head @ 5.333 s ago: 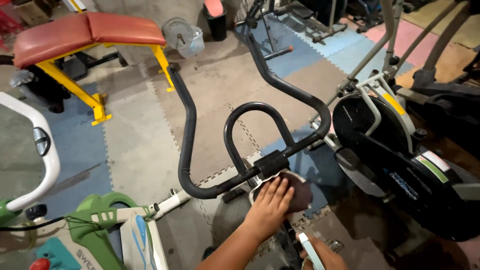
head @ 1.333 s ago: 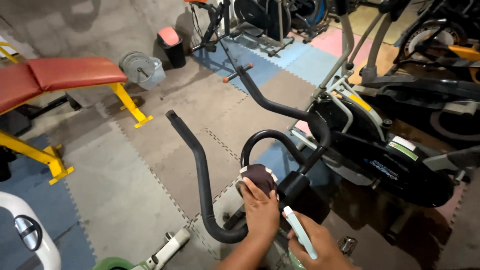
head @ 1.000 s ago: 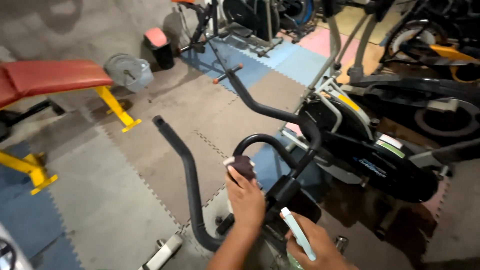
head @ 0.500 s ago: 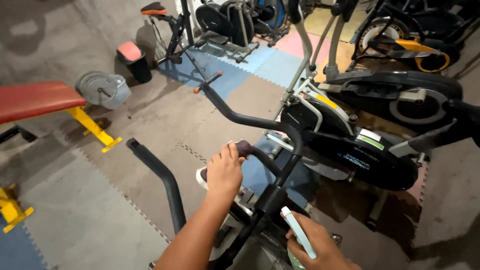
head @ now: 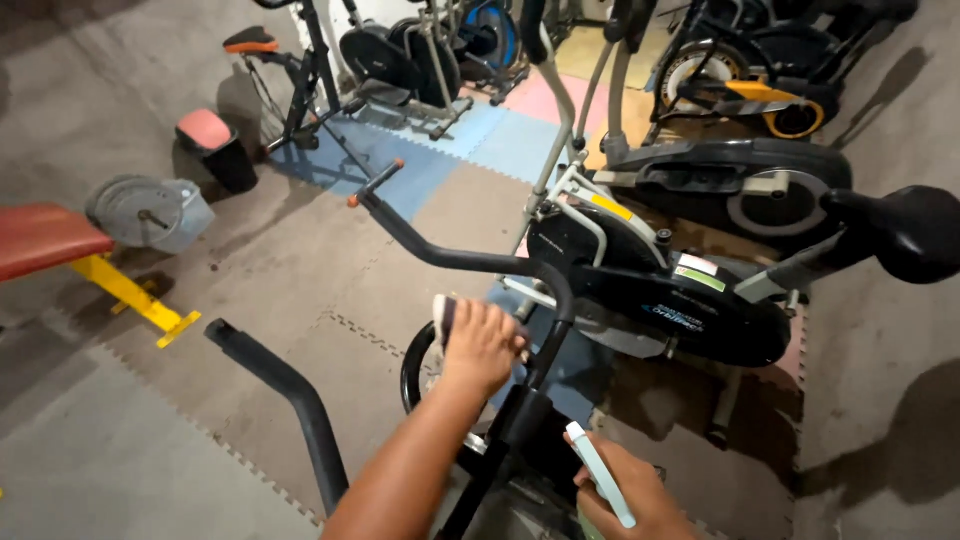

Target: Wiping down and sanitizing various pieces of gym equipment using a spray bottle and a cloth.

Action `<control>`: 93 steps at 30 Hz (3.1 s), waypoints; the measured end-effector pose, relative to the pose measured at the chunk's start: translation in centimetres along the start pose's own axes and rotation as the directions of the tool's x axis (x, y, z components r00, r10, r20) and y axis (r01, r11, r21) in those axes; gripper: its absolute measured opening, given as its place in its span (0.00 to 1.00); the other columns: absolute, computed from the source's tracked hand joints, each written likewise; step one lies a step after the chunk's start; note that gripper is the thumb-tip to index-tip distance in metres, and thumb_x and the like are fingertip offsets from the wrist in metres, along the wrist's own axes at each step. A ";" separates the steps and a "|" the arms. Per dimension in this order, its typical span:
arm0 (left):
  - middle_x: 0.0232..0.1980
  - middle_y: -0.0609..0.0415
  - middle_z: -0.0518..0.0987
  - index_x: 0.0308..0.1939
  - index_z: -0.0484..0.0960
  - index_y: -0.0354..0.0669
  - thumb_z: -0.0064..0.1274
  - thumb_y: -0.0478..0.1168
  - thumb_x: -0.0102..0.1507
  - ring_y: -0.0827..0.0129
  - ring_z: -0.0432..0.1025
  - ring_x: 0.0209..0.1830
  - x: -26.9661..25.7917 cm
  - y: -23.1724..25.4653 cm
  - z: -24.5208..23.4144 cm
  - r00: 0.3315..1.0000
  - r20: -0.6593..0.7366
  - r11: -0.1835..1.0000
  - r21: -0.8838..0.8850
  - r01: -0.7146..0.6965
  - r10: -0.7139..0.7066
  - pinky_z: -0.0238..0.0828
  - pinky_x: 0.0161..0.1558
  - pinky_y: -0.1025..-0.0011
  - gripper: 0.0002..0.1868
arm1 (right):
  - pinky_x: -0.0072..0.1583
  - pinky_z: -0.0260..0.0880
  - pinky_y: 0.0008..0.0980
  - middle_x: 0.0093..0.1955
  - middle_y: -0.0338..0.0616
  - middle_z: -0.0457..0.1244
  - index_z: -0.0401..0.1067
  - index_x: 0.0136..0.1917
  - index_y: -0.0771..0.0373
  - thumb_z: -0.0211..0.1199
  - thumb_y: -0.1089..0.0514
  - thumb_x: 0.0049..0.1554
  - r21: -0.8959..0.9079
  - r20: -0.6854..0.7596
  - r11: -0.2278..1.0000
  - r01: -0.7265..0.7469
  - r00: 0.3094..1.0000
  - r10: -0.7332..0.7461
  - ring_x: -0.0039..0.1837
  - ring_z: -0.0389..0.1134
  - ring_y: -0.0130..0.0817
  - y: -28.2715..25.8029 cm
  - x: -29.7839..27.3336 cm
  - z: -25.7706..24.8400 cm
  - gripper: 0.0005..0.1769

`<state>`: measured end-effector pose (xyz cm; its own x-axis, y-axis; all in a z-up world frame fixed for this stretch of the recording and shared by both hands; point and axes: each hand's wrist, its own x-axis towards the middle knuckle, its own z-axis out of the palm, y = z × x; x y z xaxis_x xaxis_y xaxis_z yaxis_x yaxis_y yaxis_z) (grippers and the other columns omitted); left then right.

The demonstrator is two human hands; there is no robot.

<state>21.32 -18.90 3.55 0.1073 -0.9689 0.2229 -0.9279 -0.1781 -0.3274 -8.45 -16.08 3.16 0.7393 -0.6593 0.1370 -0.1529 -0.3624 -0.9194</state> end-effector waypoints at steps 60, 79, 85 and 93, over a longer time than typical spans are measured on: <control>0.54 0.39 0.80 0.66 0.70 0.45 0.43 0.64 0.66 0.43 0.76 0.50 -10.7 2.5 -2.1 0.252 0.160 0.029 -0.790 0.612 -0.954 0.70 0.51 0.53 0.34 | 0.35 0.57 0.35 0.41 0.64 0.73 0.75 0.67 0.75 0.58 0.68 0.60 0.419 0.446 0.715 -0.560 0.812 0.376 0.29 0.62 0.36 10.1 -4.0 -3.4 0.22; 0.69 0.27 0.67 0.75 0.49 0.30 0.41 0.62 0.69 0.34 0.70 0.59 -15.0 11.7 5.0 0.245 0.041 0.176 -0.584 0.793 -0.969 0.69 0.57 0.50 0.44 | 0.51 0.75 0.31 0.48 0.40 0.78 0.72 0.69 0.55 0.72 0.58 0.47 -0.008 0.520 0.993 -0.122 0.847 0.108 0.47 0.79 0.28 8.6 -4.5 -6.4 0.35; 0.65 0.30 0.70 0.73 0.51 0.31 0.50 0.54 0.68 0.39 0.72 0.57 -17.7 11.9 5.9 0.416 0.007 0.345 -0.545 0.764 -0.910 0.70 0.55 0.52 0.41 | 0.50 0.71 0.35 0.48 0.43 0.76 0.74 0.68 0.56 0.71 0.63 0.46 0.066 0.535 0.976 -0.210 0.833 0.143 0.46 0.76 0.31 7.2 -4.5 -7.3 0.34; 0.61 0.41 0.78 0.67 0.67 0.44 0.34 0.55 0.71 0.48 0.75 0.57 -21.1 10.2 1.7 0.189 0.308 -0.154 -0.812 0.563 -0.932 0.69 0.58 0.55 0.27 | 0.48 0.76 0.27 0.45 0.31 0.76 0.71 0.68 0.53 0.65 0.60 0.49 -0.021 0.510 0.990 0.136 0.853 -0.106 0.44 0.77 0.24 3.3 -3.9 -11.1 0.31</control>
<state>10.16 -0.53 -6.03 0.9954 -0.0705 0.0645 -0.0866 -0.3785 0.9216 -19.12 -21.98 3.71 0.9819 -0.1878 0.0265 -0.0647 -0.4629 -0.8840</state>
